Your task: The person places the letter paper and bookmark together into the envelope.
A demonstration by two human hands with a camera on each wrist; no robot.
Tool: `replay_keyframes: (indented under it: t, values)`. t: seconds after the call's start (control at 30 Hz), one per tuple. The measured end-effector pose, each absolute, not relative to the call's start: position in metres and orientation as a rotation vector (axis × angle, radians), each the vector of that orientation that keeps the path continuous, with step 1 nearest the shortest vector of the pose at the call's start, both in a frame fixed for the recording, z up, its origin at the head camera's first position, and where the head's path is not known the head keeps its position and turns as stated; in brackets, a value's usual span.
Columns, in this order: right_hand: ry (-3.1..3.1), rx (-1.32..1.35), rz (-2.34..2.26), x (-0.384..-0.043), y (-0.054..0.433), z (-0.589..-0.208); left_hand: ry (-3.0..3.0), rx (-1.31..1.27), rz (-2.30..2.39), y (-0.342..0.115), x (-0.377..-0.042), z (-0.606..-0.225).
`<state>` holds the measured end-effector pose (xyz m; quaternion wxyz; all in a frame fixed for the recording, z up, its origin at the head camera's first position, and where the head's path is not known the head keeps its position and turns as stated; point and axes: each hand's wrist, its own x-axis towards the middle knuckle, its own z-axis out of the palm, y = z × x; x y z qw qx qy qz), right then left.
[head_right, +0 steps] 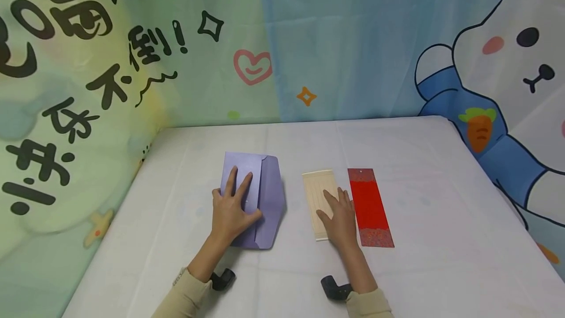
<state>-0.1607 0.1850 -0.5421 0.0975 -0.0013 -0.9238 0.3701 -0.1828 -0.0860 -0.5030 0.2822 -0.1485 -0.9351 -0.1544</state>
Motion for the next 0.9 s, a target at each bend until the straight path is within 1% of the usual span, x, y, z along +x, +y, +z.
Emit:
replay_keyframes:
  t: [0.37, 0.57, 0.8, 0.9]
  values:
    - [-2.589, -0.130, 1.175, -0.164, 0.180, -0.543, -2.516, -0.414, -0.383, -0.085, -0.184, -0.506]
    - [-2.650, -0.173, 1.238, -0.164, 0.184, -0.534, -2.505, -0.423, -0.379, -0.084, -0.185, -0.507]
    - [-2.548, -0.394, 1.645, -0.159, 0.197, -0.516, -2.497, -0.407, -0.386, -0.084, -0.185, -0.507]
    - [-2.493, -0.444, 1.789, -0.157, 0.200, -0.502, -2.506, -0.403, -0.382, -0.084, -0.184, -0.505]
